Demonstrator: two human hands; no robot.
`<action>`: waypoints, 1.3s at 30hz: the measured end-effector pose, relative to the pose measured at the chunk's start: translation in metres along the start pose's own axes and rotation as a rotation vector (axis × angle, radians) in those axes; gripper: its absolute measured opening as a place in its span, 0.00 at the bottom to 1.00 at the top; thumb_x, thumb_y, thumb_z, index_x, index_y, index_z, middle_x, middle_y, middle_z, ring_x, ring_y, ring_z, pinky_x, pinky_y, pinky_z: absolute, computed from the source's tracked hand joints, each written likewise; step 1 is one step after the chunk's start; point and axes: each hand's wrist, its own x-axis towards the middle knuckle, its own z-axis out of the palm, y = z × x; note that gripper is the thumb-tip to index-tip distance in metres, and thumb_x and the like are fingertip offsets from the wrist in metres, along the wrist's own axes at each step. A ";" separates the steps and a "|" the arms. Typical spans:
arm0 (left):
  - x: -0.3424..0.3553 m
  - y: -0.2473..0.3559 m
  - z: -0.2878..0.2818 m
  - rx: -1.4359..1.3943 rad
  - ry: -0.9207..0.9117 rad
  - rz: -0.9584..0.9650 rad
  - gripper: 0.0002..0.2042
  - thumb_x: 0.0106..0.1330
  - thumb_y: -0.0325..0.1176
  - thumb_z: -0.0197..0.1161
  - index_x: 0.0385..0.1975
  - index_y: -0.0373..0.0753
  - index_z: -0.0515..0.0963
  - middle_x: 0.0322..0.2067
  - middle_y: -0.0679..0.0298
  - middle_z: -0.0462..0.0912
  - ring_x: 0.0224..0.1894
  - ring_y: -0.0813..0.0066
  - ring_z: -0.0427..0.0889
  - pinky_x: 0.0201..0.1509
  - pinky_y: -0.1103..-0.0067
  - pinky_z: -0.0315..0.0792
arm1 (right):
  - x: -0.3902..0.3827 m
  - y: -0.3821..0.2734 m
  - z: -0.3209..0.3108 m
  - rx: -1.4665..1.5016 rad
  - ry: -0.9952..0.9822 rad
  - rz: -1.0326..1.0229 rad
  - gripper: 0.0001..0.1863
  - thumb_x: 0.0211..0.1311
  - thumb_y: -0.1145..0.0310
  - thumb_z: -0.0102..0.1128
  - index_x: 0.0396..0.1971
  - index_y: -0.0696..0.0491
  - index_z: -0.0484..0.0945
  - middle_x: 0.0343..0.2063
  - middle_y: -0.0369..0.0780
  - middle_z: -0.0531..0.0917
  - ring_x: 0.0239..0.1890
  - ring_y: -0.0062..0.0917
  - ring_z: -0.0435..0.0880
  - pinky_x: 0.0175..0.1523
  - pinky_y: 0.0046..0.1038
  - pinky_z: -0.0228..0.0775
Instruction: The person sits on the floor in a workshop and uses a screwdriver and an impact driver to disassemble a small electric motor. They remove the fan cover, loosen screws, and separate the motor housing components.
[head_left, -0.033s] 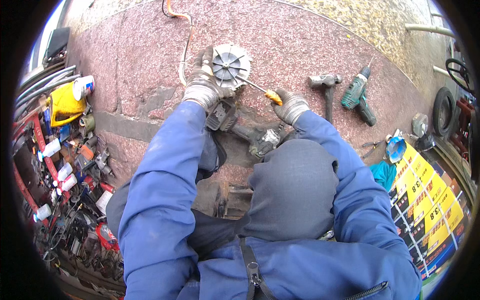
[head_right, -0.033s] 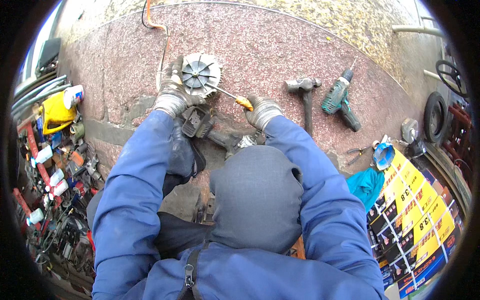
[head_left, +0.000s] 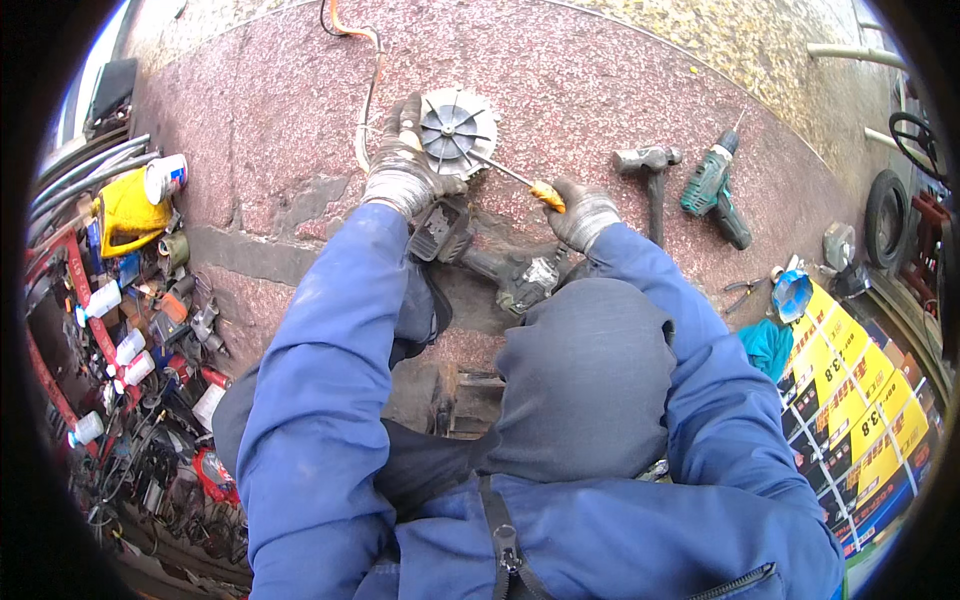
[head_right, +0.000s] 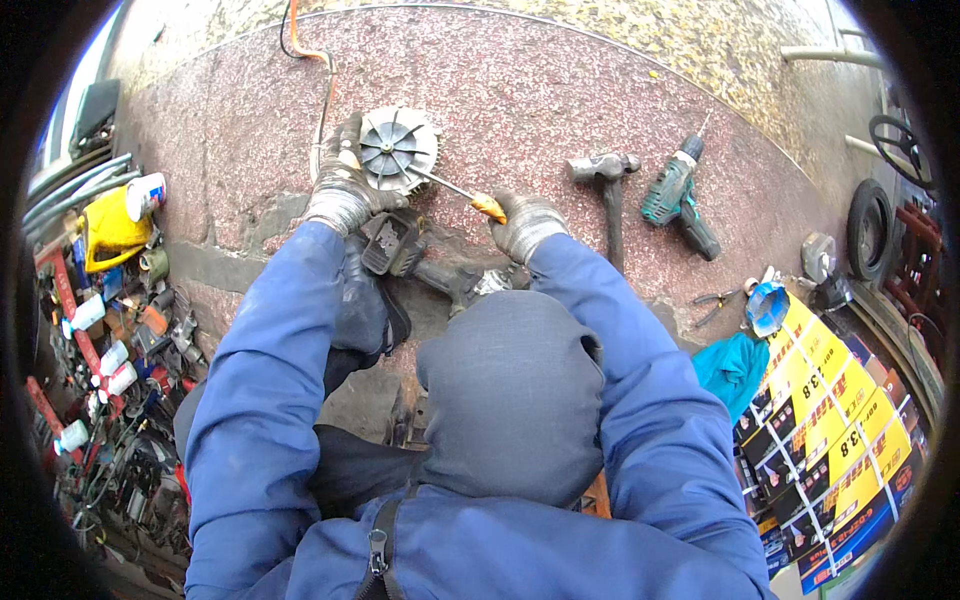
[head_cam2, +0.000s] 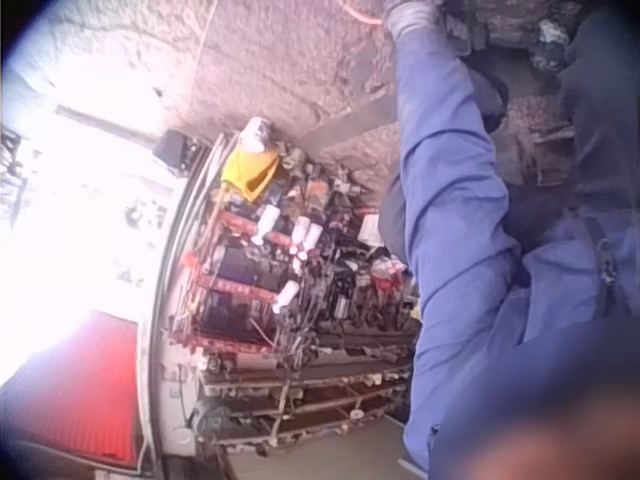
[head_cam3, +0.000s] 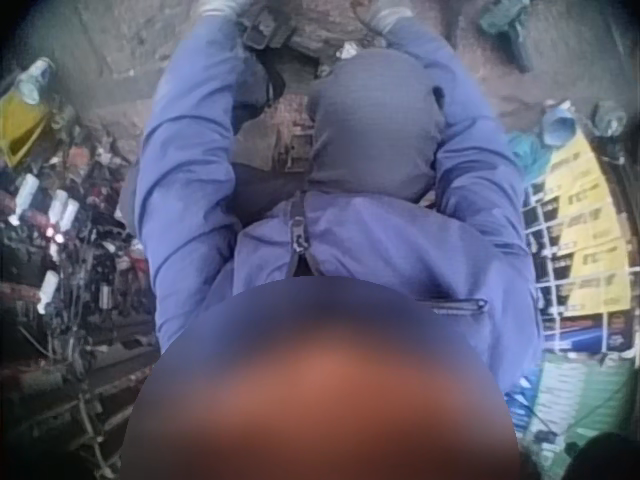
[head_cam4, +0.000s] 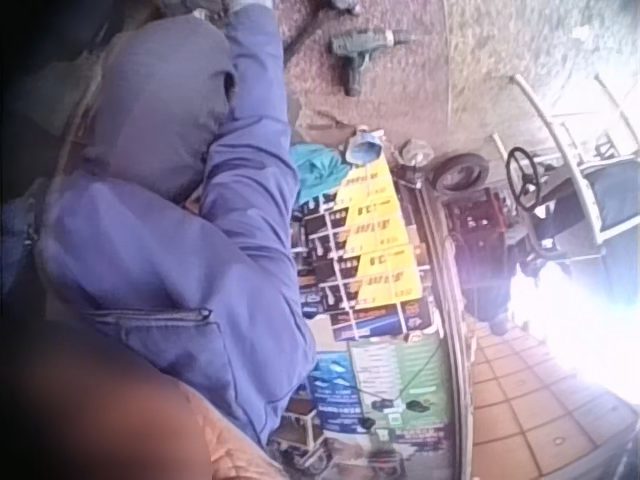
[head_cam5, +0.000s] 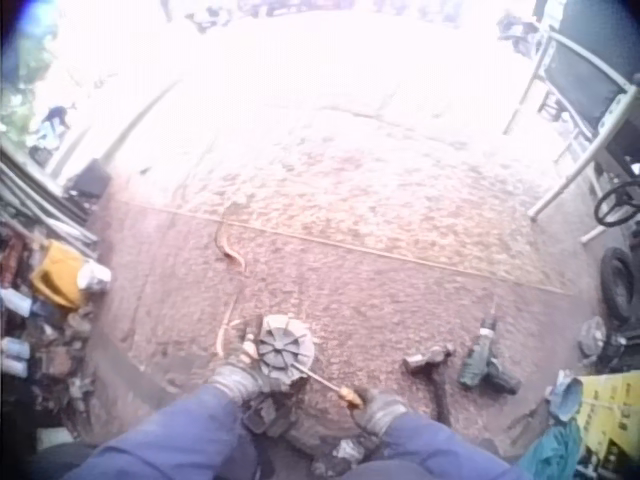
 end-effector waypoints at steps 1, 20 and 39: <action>0.000 0.002 0.002 0.042 0.025 0.006 0.53 0.46 0.66 0.67 0.68 0.45 0.51 0.65 0.65 0.62 0.67 0.68 0.58 0.71 0.67 0.58 | -0.006 0.001 -0.001 -0.006 0.032 -0.015 0.14 0.54 0.60 0.61 0.41 0.47 0.79 0.33 0.49 0.83 0.38 0.45 0.83 0.45 0.40 0.75; -0.028 0.057 0.044 1.609 0.212 0.233 0.35 0.49 0.54 0.72 0.46 0.27 0.75 0.38 0.45 0.83 0.42 0.59 0.83 0.45 0.70 0.76 | -0.013 -0.020 0.007 0.045 -0.090 0.050 0.16 0.55 0.60 0.60 0.43 0.50 0.77 0.34 0.50 0.83 0.40 0.45 0.82 0.46 0.42 0.73; -0.022 0.042 0.034 1.719 0.266 0.256 0.29 0.54 0.53 0.69 0.45 0.32 0.79 0.32 0.52 0.85 0.31 0.65 0.85 0.30 0.73 0.77 | 0.004 -0.008 0.024 0.118 -0.210 0.052 0.25 0.52 0.60 0.61 0.53 0.48 0.74 0.41 0.49 0.83 0.45 0.43 0.82 0.50 0.39 0.74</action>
